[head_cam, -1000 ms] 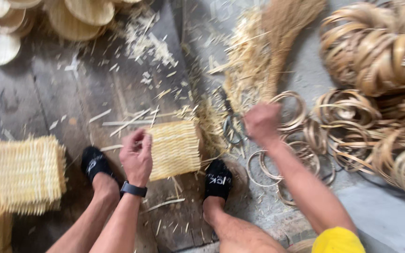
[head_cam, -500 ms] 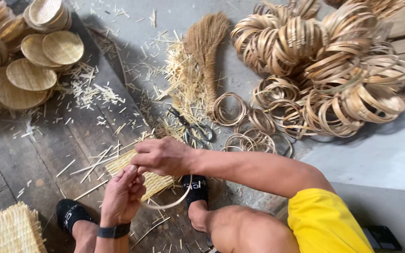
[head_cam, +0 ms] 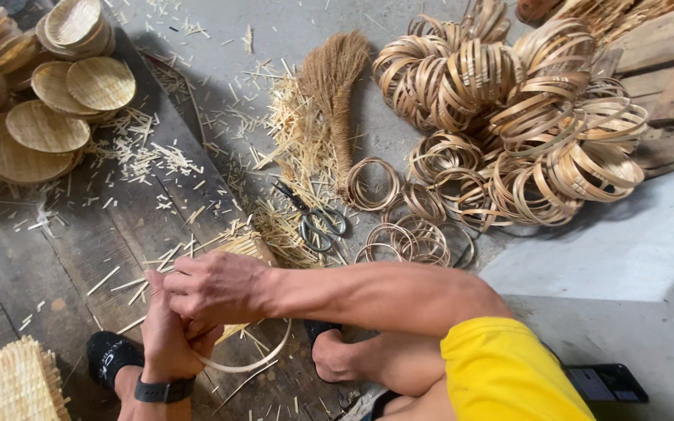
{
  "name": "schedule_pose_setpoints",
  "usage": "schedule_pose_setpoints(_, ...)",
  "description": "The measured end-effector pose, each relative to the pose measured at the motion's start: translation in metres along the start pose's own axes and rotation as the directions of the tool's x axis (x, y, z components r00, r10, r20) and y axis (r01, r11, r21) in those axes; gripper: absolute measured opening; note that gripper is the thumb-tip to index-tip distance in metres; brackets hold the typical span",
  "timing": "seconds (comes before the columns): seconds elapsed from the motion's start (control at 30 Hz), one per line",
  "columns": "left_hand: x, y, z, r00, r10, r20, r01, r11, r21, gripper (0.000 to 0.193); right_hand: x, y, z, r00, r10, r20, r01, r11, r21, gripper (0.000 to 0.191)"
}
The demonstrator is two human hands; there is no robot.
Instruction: The person sits on the floor assembling small woven bamboo baskets. They trim bamboo strips with scissors, fit a woven square panel into a round bamboo rim, press the panel edges into place, and toss finished baskets onto a pile of completed baskets.
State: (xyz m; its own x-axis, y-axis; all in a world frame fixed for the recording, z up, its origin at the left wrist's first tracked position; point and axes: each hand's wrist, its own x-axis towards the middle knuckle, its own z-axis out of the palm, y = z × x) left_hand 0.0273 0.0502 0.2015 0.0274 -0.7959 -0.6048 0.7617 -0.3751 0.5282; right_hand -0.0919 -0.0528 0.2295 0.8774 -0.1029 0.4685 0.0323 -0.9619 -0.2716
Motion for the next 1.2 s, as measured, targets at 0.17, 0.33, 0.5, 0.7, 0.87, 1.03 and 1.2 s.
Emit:
schedule_pose_setpoints(0.17,0.007,-0.009,-0.012,0.979,-0.008,-0.203,0.014,0.999,0.03,0.071,-0.012,-0.006,0.009,0.997,0.077,0.008,-0.077,0.995,-0.059,0.021)
schedule_pose_setpoints(0.33,0.03,-0.015,-0.03,0.998,-0.06,0.037,0.066,0.982,-0.175,0.054,-0.015,0.023,0.014,0.937,0.35,0.017,-0.341,0.899,0.274,0.023)
schedule_pose_setpoints(0.5,0.031,-0.011,-0.048,0.914,0.392,-0.104,-0.392,0.786,-0.477,0.034,-0.04,0.033,0.012,0.55,0.655,0.519,-0.183,-0.512,0.839,0.046)
schedule_pose_setpoints(0.7,0.026,0.008,-0.061,0.991,0.12,0.059,-0.103,0.967,-0.232,0.032,-0.066,0.036,0.04,0.567,0.582,0.582,-0.137,-0.63,0.764,0.04)
schedule_pose_setpoints(0.87,0.033,0.004,-0.06,0.998,-0.016,-0.054,0.013,0.999,-0.048,0.034,-0.071,0.041,0.056,0.491,0.542,0.682,-0.223,-0.678,0.7,0.045)
schedule_pose_setpoints(1.03,0.037,-0.012,-0.06,0.995,-0.039,-0.095,0.024,0.987,-0.156,0.037,-0.075,0.038,0.062,0.387,0.615,0.687,-0.283,-0.63,0.723,0.048)
schedule_pose_setpoints(1.2,0.045,-0.022,-0.073,0.976,0.02,-0.215,-0.053,0.987,-0.15,0.028,-0.09,0.042,0.064,0.312,0.704,0.638,-0.383,-0.521,0.763,0.035)
